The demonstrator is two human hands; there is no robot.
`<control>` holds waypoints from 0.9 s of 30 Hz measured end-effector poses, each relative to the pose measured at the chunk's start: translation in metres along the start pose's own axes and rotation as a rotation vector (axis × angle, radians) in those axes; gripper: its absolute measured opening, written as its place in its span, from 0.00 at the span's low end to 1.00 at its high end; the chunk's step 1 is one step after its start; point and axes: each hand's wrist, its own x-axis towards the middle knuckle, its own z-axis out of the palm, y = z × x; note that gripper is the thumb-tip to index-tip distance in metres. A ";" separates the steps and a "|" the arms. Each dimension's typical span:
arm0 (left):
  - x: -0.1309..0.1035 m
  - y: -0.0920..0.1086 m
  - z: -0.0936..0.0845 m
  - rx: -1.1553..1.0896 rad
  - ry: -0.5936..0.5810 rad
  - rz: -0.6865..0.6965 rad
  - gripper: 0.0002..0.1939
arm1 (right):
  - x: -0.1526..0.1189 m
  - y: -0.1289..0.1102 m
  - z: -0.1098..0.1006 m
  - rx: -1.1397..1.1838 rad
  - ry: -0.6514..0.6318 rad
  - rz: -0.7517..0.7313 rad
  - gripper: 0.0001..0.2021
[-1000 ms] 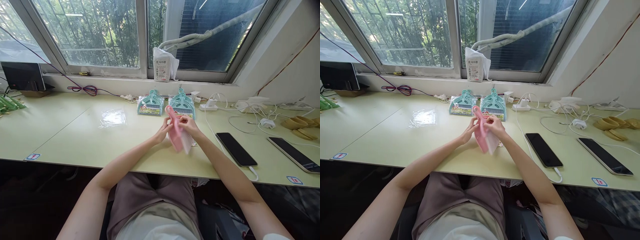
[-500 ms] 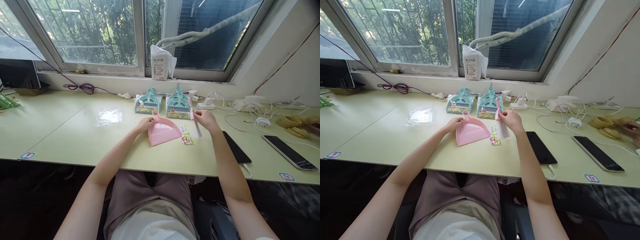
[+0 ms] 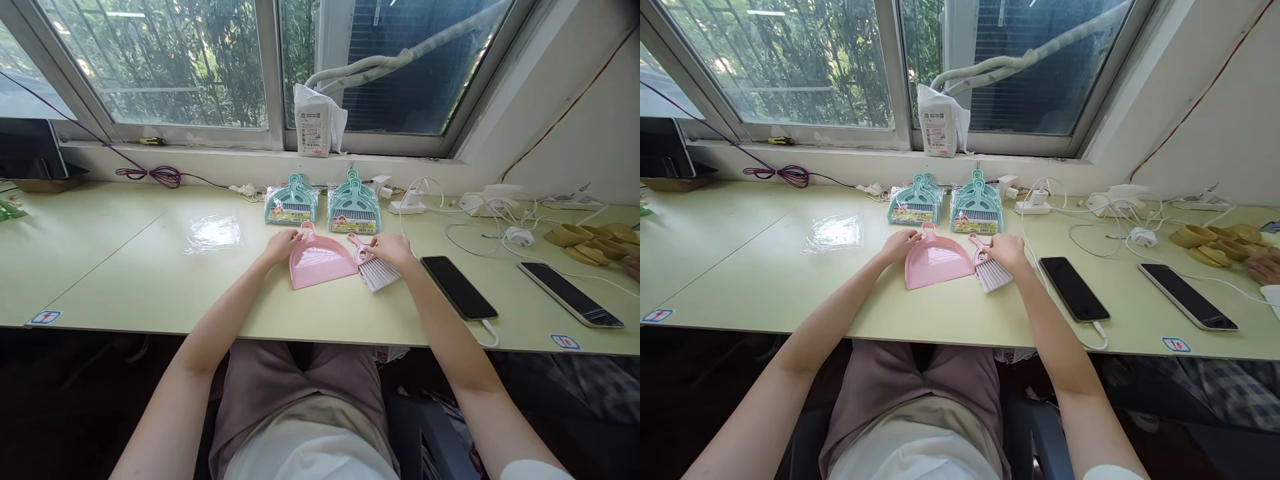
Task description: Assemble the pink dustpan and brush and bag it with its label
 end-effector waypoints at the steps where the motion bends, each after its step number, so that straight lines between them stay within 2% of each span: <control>1: -0.001 0.001 0.000 -0.008 0.010 -0.013 0.20 | -0.001 0.000 -0.001 0.013 0.011 0.007 0.17; 6: -0.003 0.003 0.000 -0.043 0.021 -0.019 0.19 | -0.002 -0.002 0.002 -0.026 -0.014 -0.025 0.14; 9: -0.002 0.002 0.002 -0.042 -0.012 0.005 0.18 | -0.001 -0.007 0.007 -0.054 0.012 -0.039 0.13; 12: 0.000 0.000 0.005 -0.046 0.009 0.024 0.14 | -0.001 -0.007 0.007 -0.052 0.042 -0.025 0.13; 17: 0.002 0.000 0.008 -0.214 0.106 -0.005 0.12 | -0.001 0.010 -0.013 0.077 0.171 0.005 0.15; 19: 0.002 0.003 0.007 -0.314 0.157 -0.003 0.11 | -0.003 0.012 -0.021 0.190 0.221 -0.036 0.13; 22: 0.000 0.013 0.006 -0.395 0.212 -0.005 0.10 | -0.009 -0.001 -0.025 0.325 0.262 -0.161 0.11; 25: -0.008 0.028 0.009 -0.420 0.229 -0.029 0.10 | -0.020 -0.028 -0.015 0.364 0.296 -0.320 0.10; 27: -0.015 0.040 0.014 -0.450 0.233 -0.024 0.11 | -0.027 -0.047 -0.005 0.355 0.344 -0.360 0.10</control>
